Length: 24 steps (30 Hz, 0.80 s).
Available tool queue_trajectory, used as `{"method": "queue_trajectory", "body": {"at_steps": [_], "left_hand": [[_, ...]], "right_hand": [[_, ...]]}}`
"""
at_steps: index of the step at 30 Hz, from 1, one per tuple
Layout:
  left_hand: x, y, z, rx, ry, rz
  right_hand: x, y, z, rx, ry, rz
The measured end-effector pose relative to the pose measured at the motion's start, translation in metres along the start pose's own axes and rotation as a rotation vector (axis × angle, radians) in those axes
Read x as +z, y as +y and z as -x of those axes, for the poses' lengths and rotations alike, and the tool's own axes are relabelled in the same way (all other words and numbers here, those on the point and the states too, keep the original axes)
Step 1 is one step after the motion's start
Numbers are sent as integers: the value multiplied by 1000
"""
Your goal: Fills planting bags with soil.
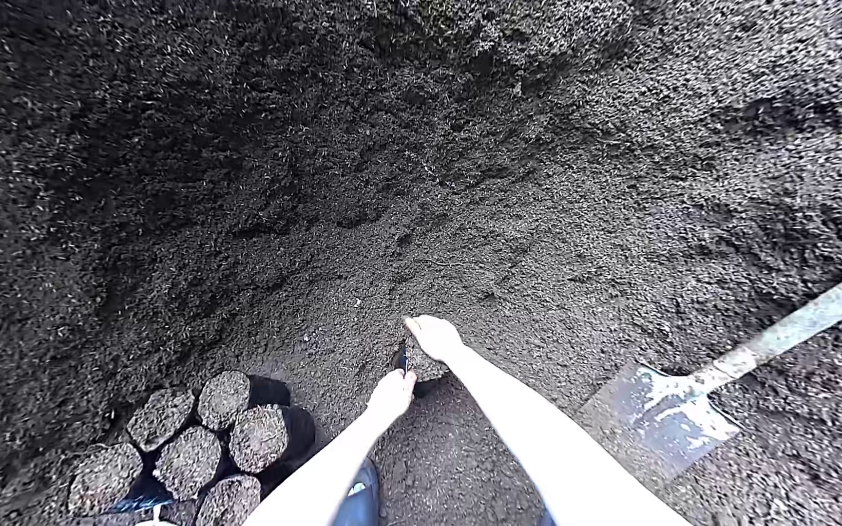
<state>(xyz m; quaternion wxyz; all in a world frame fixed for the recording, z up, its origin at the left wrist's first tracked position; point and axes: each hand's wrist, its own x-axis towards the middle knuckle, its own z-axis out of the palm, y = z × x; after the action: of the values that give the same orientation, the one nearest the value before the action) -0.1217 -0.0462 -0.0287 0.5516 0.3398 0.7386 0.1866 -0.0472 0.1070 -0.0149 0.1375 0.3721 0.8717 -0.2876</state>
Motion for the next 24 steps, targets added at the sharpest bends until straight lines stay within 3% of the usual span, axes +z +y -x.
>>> {"method": "queue_trajectory", "body": {"at_steps": [5,9,11,15,20,24], "left_hand": [[0,-1,2,15,38,7],[-3,-4,2,44,67,134],[-11,-3,3,-3,47,128],[-11,1,0,-74,-44,61],[-2,7,-10,-13,55,6],[-5,16,4,-30,111,-89]], "right_hand": [[23,-13,-7,-53,101,230],[6,16,12,-75,163,-146],[7,35,37,-152,206,-177],[22,32,87,-89,-112,70],[22,3,95,33,-210,284],[7,4,89,-16,-267,344]]}}
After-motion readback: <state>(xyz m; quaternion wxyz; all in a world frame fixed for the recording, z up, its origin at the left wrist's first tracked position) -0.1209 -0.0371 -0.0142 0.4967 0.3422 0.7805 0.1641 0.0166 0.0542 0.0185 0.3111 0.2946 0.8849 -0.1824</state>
